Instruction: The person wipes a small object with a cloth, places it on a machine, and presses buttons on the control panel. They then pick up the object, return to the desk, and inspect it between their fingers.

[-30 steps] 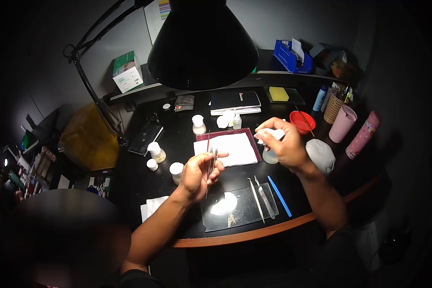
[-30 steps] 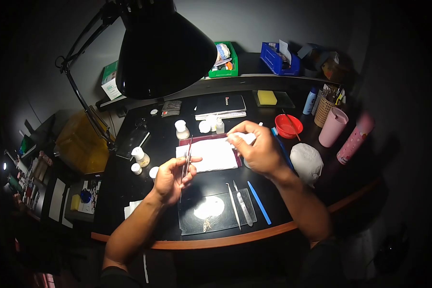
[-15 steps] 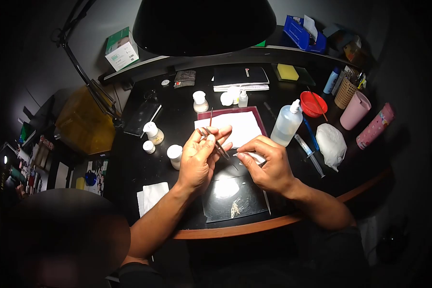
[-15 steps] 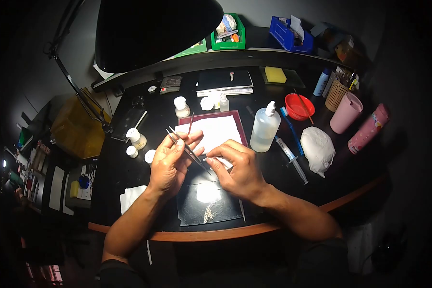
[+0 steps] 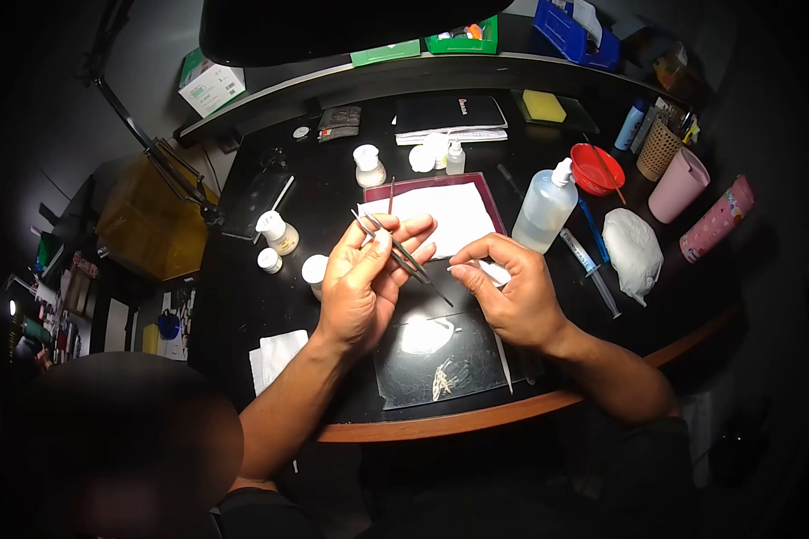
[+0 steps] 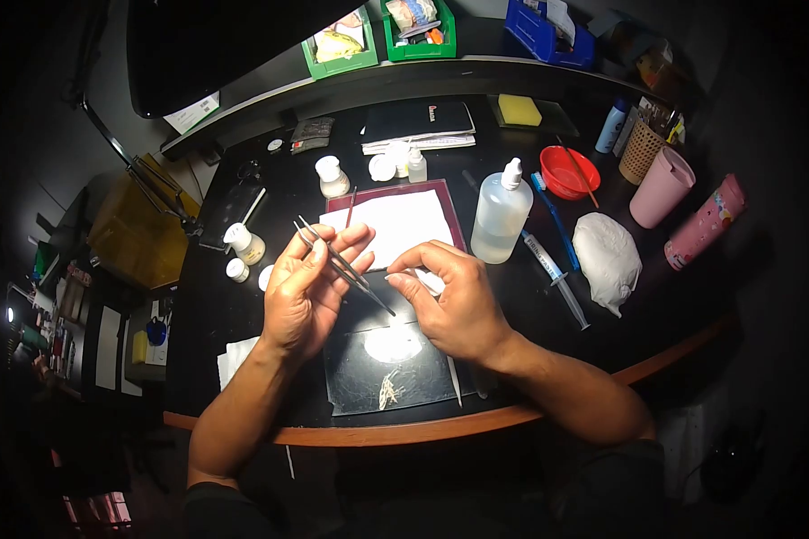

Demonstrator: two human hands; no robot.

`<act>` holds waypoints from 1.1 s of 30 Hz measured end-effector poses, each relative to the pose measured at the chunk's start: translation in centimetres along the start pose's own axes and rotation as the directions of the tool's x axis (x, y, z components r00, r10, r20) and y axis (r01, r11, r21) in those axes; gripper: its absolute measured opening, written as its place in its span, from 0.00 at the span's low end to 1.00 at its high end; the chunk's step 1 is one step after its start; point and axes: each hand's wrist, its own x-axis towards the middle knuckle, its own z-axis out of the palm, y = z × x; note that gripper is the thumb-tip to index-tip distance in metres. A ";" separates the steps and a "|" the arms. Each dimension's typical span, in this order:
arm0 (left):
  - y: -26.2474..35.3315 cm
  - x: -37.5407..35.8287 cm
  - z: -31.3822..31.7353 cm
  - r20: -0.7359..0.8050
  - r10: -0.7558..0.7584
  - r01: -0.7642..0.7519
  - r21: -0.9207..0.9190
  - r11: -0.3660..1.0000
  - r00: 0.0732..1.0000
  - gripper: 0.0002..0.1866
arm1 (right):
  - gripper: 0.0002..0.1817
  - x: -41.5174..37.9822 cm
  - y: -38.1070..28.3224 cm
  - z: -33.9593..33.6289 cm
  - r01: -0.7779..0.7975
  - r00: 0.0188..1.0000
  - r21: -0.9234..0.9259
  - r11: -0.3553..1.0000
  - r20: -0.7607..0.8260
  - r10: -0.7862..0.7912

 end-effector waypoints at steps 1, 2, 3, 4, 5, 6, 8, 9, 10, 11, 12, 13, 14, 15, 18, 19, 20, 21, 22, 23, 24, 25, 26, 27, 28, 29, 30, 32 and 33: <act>0.0 0.0 0.0 -0.001 0.000 0.000 0.006 1.000 1.000 0.10 | 0.03 0.0 -0.1 -0.1 -0.009 1.000 -0.010 1.000 0.013 0.009; 0.0 0.0 0.0 -0.003 0.000 0.000 0.011 1.000 1.000 0.10 | 0.03 -0.1 -0.2 -0.1 0.002 1.000 -0.018 1.000 0.016 -0.002; -0.1 -0.1 0.0 -0.002 -0.002 0.002 0.012 1.000 1.000 0.10 | 0.03 -0.1 -0.2 0.0 0.013 1.000 -0.026 1.000 0.022 -0.012; -0.1 -0.1 0.1 -0.001 0.000 0.000 0.012 1.000 1.000 0.11 | 0.03 -0.1 -0.2 0.0 0.027 0.999 -0.034 0.999 0.027 -0.026; 0.0 0.0 0.1 0.002 0.003 -0.003 0.015 1.000 1.000 0.11 | 0.03 -0.1 -0.2 0.0 0.028 0.999 -0.038 0.999 0.037 -0.026; 0.0 0.0 0.2 -0.005 0.007 -0.007 0.023 1.000 1.000 0.11 | 0.03 -0.2 -0.3 0.0 0.029 0.998 -0.041 0.999 0.049 -0.027; 0.1 0.0 0.4 -0.016 0.016 -0.016 0.039 0.999 1.000 0.12 | 0.03 -0.2 -0.3 0.2 0.070 0.997 -0.057 0.996 0.042 -0.068; 0.2 0.0 0.5 -0.016 0.019 -0.018 0.056 0.998 1.000 0.12 | 0.04 -0.1 -0.3 0.4 0.108 0.994 -0.072 0.992 0.022 -0.106; 0.2 -0.1 0.6 -0.016 0.018 -0.016 0.073 0.997 1.000 0.12 | 0.04 -0.2 -0.2 0.5 0.141 0.990 -0.088 0.986 0.001 -0.141; 0.1 -0.1 0.6 -0.017 0.014 -0.013 0.088 0.996 1.000 0.13 | 0.04 -0.2 -0.2 0.5 0.149 0.989 -0.099 0.984 0.000 -0.150; -0.1 -0.2 0.7 -0.024 0.020 -0.017 0.121 0.993 1.000 0.13 | 0.04 -0.2 -0.2 0.5 0.157 0.987 -0.110 0.981 -0.002 -0.159; -0.3 -0.3 0.7 -0.029 0.028 -0.023 0.155 0.988 0.999 0.13 | 0.04 -0.3 -0.1 0.5 0.167 0.986 -0.122 0.978 -0.004 -0.169; -0.4 -0.4 0.8 -0.033 0.038 -0.031 0.188 0.982 0.999 0.13 | 0.04 -0.2 -0.2 0.6 0.150 0.988 -0.113 0.982 -0.003 -0.152; -0.6 -0.4 0.9 -0.035 0.048 -0.040 0.211 0.977 0.998 0.13 | 0.04 -0.3 -0.4 0.6 0.133 0.991 -0.104 0.986 0.000 -0.134; -0.8 -0.7 1.1 -0.046 0.072 -0.058 0.257 0.965 0.996 0.12 | 0.04 -0.3 -0.4 0.5 0.146 0.989 -0.120 0.982 -0.001 -0.147; -0.8 -0.8 1.3 -0.048 0.077 -0.062 0.260 0.964 0.996 0.11 | 0.04 -0.2 -0.4 0.5 0.163 0.986 -0.131 0.978 -0.005 -0.165; -0.7 -0.8 1.4 -0.052 0.081 -0.065 0.263 0.963 0.995 0.10 | 0.04 -0.1 -0.4 0.5 0.179 0.983 -0.145 0.973 -0.007 -0.182; -0.8 -0.9 1.5 -0.052 0.085 -0.068 0.264 0.962 0.995 0.10 | 0.04 -0.2 -0.5 0.6 0.193 0.981 -0.158 0.968 -0.007 -0.196; -0.8 -0.9 1.6 -0.052 0.088 -0.071 0.265 0.961 0.995 0.10 | 0.04 -0.2 -0.5 0.6 0.205 0.978 -0.170 0.964 -0.007 -0.210; -0.8 -0.9 1.6 -0.052 0.093 -0.076 0.267 0.961 0.994 0.10 | 0.04 -0.2 -0.5 0.7 0.219 0.975 -0.177 0.960 -0.007 -0.223; -0.8 -1.0 1.6 -0.049 0.100 -0.083 0.275 0.958 0.994 0.10 | 0.04 -0.2 -0.4 0.7 0.233 0.971 -0.186 0.954 -0.008 -0.239; -0.9 -1.0 1.6 -0.044 0.106 -0.089 0.282 0.955 0.993 0.09 | 0.04 -0.1 -0.4 0.7 0.248 0.967 -0.195 0.949 -0.008 -0.254; -1.0 -1.0 1.6 -0.040 0.111 -0.095 0.288 0.953 0.993 0.09 | 0.04 -0.1 -0.4 0.7 0.250 0.966 -0.203 0.947 -0.009 -0.257; -1.1 -1.1 1.6 -0.047 0.112 -0.094 0.285 0.954 0.993 0.10 | 0.04 -0.2 -0.4 0.8 0.251 0.966 -0.210 0.945 -0.010 -0.259; -1.2 -1.1 1.7 -0.054 0.113 -0.093 0.283 0.954 0.992 0.10 | 0.05 -0.2 -0.4 0.9 0.253 0.965 -0.216 0.943 -0.011 -0.261; -1.2 -1.1 1.8 -0.061 0.115 -0.093 0.283 0.955 0.992 0.10 | 0.05 -0.2 -0.3 0.9 0.264 0.962 -0.228 0.937 -0.007 -0.273; -1.2 -1.2 1.7 -0.052 0.124 -0.102 0.304 0.947 0.991 0.10 | 0.05 -0.2 -0.1 0.9 0.277 0.958 -0.240 0.931 -0.002 -0.285; -1.4 -1.2 1.6 -0.035 0.137 -0.117 0.344 0.932 0.990 0.10 | 0.06 -0.2 0.1 0.9 0.290 0.955 -0.262 0.920 0.013 -0.298; -1.5 -1.3 1.5 -0.036 0.142 -0.121 0.342 0.932 0.989 0.10 | 0.06 -0.3 0.1 1.0 0.294 0.954 -0.272 0.916 0.023 -0.299</act>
